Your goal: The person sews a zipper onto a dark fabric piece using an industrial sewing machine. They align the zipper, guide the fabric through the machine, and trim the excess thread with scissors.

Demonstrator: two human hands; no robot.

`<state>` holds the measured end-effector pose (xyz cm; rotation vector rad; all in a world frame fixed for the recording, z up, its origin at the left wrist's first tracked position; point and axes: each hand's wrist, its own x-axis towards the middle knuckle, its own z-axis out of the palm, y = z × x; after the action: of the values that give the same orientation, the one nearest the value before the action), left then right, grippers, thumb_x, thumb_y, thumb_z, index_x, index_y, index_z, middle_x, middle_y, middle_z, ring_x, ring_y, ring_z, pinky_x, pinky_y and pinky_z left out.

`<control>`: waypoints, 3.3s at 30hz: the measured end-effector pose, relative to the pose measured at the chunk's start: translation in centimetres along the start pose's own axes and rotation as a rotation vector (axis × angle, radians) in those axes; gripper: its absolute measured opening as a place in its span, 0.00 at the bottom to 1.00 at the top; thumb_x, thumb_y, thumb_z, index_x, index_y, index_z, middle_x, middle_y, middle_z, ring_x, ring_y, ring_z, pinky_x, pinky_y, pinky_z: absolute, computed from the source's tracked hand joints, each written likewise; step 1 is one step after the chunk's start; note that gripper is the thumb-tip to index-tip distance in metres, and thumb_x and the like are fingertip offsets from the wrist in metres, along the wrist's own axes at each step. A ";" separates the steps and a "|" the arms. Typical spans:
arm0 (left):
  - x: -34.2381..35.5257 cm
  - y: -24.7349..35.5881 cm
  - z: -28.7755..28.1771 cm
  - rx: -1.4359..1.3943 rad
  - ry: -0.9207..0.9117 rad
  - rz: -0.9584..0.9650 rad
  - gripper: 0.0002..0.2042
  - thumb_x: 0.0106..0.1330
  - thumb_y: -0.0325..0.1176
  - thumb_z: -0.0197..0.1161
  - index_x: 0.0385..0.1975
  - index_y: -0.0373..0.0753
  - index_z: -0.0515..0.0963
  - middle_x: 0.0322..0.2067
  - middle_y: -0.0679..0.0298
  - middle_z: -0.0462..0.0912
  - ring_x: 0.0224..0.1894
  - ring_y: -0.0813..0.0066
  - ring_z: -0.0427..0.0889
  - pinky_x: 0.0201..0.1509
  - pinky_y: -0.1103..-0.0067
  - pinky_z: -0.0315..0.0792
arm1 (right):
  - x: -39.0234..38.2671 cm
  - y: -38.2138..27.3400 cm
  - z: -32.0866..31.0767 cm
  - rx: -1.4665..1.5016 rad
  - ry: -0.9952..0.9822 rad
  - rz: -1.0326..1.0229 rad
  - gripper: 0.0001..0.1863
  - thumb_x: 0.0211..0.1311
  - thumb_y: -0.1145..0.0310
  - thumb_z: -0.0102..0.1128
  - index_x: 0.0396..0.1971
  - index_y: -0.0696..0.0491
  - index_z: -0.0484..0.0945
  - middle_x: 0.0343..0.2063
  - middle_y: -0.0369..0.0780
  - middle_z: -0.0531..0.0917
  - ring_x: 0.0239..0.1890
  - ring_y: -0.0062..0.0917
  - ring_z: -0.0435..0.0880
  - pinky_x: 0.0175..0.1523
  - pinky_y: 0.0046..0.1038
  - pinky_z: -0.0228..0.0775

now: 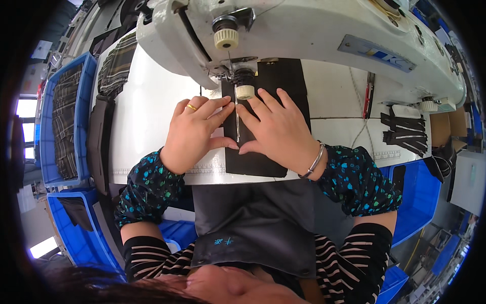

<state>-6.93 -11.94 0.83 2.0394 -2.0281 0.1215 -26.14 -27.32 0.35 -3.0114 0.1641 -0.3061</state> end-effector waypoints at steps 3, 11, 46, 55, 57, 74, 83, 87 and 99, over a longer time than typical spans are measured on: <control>0.9 -0.9 0.3 -0.008 -0.005 -0.008 0.36 0.51 0.59 0.74 0.58 0.44 0.84 0.59 0.74 0.82 0.58 0.69 0.78 0.65 0.63 0.70 | 0.9 0.7 0.2 -0.005 0.033 0.003 0.45 0.49 0.38 0.73 0.65 0.51 0.79 0.62 0.45 0.80 0.61 0.41 0.80 0.72 0.51 0.65; 2.0 -2.2 0.8 -0.028 0.025 -0.002 0.36 0.52 0.60 0.73 0.58 0.43 0.84 0.57 0.72 0.82 0.60 0.69 0.77 0.64 0.65 0.70 | 2.1 1.8 0.8 0.064 0.086 0.018 0.37 0.47 0.42 0.79 0.52 0.53 0.85 0.55 0.50 0.84 0.67 0.45 0.78 0.71 0.51 0.66; 1.0 -1.2 2.3 -0.123 0.173 0.019 0.24 0.57 0.46 0.76 0.52 0.42 0.89 0.56 0.66 0.87 0.59 0.61 0.83 0.67 0.62 0.72 | 1.2 1.1 1.1 0.027 0.157 -0.036 0.30 0.57 0.52 0.75 0.55 0.55 0.83 0.53 0.44 0.86 0.63 0.37 0.81 0.69 0.45 0.71; 0.4 -0.7 1.8 -0.171 0.151 0.032 0.23 0.56 0.45 0.77 0.50 0.41 0.89 0.53 0.67 0.88 0.59 0.63 0.82 0.67 0.63 0.72 | 0.1 0.2 0.8 0.036 0.130 -0.059 0.31 0.51 0.55 0.78 0.55 0.53 0.85 0.59 0.44 0.84 0.57 0.31 0.84 0.69 0.42 0.71; 0.7 -0.9 1.7 -0.163 0.151 0.036 0.22 0.57 0.45 0.76 0.49 0.41 0.89 0.53 0.68 0.88 0.57 0.63 0.82 0.66 0.64 0.72 | 0.4 0.4 0.8 0.027 0.126 -0.066 0.30 0.52 0.54 0.77 0.54 0.54 0.85 0.57 0.44 0.84 0.58 0.33 0.83 0.69 0.43 0.71; 1.9 -2.2 2.9 -0.174 0.226 0.011 0.19 0.58 0.45 0.76 0.46 0.41 0.90 0.49 0.67 0.87 0.57 0.63 0.82 0.62 0.65 0.75 | 2.5 2.5 0.5 0.019 0.059 -0.033 0.28 0.62 0.53 0.73 0.59 0.51 0.84 0.61 0.41 0.84 0.61 0.36 0.83 0.63 0.39 0.73; 1.6 -2.0 2.6 -0.099 0.208 0.029 0.23 0.60 0.47 0.75 0.52 0.41 0.88 0.52 0.68 0.87 0.58 0.65 0.81 0.62 0.66 0.75 | 2.3 3.2 1.1 0.192 0.086 0.001 0.25 0.65 0.56 0.73 0.58 0.52 0.86 0.61 0.46 0.85 0.60 0.38 0.85 0.65 0.39 0.75; 1.5 -1.8 2.8 -0.074 0.228 0.036 0.23 0.60 0.47 0.75 0.52 0.42 0.88 0.51 0.69 0.87 0.57 0.66 0.82 0.60 0.67 0.76 | 2.1 4.4 2.1 1.025 0.221 0.179 0.14 0.70 0.65 0.69 0.49 0.56 0.87 0.43 0.44 0.89 0.45 0.34 0.88 0.57 0.33 0.78; 1.3 -1.4 2.8 -0.039 0.239 0.033 0.22 0.60 0.47 0.74 0.50 0.42 0.88 0.51 0.70 0.88 0.54 0.69 0.84 0.55 0.70 0.78 | 1.9 2.6 0.2 0.176 0.176 -0.032 0.20 0.67 0.63 0.71 0.56 0.55 0.87 0.58 0.45 0.87 0.60 0.38 0.86 0.66 0.43 0.73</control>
<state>-5.82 -13.87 -1.72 1.8684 -1.9021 0.3141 -24.45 -30.12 0.18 -2.8134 0.0984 -0.5581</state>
